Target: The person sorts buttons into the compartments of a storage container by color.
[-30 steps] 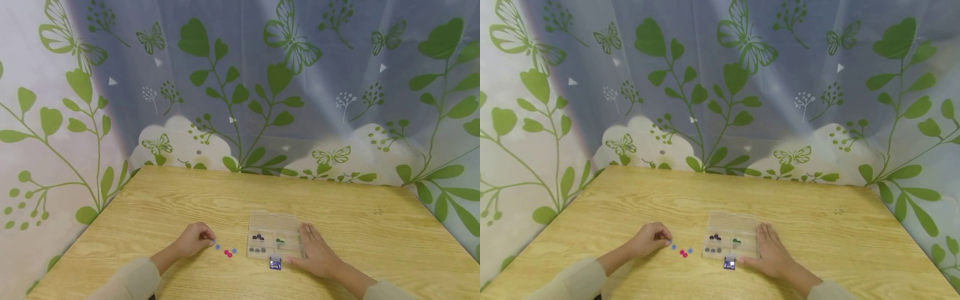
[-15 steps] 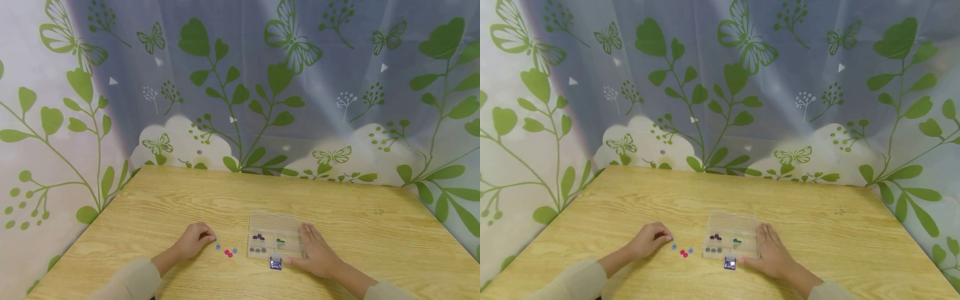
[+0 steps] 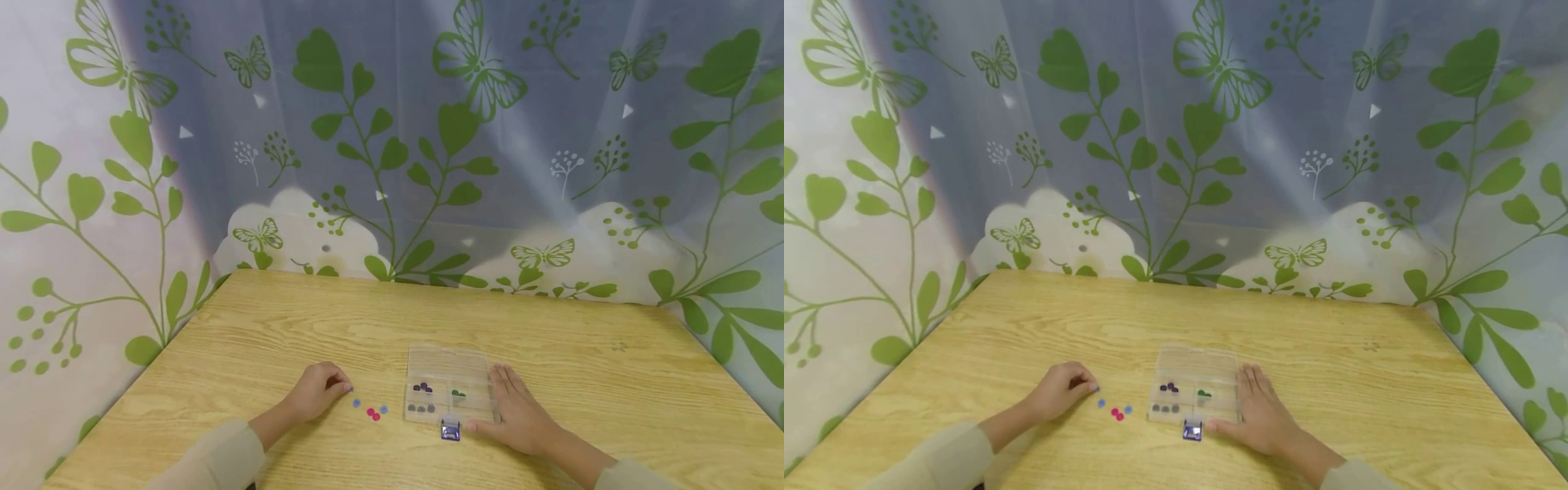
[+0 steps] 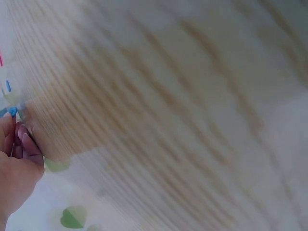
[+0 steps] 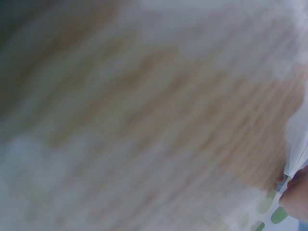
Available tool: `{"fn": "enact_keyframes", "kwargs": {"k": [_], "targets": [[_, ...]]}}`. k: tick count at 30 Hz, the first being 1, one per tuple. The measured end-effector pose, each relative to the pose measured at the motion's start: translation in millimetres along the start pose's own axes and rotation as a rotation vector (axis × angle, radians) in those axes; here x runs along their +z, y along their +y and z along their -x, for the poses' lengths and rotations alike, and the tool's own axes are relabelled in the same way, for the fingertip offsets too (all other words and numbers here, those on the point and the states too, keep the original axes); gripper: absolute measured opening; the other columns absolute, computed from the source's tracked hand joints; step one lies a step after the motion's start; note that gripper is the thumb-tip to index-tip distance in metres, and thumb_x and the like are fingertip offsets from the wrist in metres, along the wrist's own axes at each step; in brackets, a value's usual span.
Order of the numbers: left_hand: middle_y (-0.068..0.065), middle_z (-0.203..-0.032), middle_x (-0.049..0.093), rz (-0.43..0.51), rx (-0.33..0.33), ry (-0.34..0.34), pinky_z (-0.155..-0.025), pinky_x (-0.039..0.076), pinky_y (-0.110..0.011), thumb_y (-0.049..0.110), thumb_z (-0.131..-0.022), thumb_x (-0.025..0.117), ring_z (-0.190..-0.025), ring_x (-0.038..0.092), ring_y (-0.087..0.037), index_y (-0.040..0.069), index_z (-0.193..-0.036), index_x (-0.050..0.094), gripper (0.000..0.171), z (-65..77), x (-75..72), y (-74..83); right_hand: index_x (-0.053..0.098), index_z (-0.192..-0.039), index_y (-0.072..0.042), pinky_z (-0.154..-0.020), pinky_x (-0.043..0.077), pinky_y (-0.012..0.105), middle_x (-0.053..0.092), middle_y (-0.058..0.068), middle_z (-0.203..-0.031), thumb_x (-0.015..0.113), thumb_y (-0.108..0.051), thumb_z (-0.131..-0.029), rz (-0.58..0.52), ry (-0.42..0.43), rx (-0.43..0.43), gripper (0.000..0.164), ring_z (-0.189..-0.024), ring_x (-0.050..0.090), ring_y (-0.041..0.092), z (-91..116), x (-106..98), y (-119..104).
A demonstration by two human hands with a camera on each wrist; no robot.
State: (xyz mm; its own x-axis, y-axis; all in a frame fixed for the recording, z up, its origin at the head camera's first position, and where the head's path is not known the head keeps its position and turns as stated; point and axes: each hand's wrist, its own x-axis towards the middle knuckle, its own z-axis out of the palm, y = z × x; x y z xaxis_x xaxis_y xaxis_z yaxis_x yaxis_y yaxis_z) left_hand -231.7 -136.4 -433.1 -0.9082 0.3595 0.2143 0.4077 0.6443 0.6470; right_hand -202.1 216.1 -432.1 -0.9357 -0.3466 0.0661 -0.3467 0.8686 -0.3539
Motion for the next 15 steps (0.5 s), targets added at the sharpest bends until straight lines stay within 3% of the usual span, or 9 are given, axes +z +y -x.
{"fn": "enact_keyframes", "kwargs": {"k": [15], "targets": [[-0.008, -0.080, 0.066, 0.035, 0.004, -0.023, -0.060, 0.042, -0.016, 0.002, -0.087, 0.060, -0.070, 0.050, -0.007, 0.000, -0.079, 0.067, 0.011, -2.4, -3.0, 2.0, 0.020, -0.140, 0.014, -0.111, 0.016, 0.057, 0.018, 0.033, -0.147, 0.053, -0.067, -0.079, -0.016, -0.004, 0.004, 0.106, -0.138, 0.012, 0.047, -1.0, 3.5, 3.2]]}}
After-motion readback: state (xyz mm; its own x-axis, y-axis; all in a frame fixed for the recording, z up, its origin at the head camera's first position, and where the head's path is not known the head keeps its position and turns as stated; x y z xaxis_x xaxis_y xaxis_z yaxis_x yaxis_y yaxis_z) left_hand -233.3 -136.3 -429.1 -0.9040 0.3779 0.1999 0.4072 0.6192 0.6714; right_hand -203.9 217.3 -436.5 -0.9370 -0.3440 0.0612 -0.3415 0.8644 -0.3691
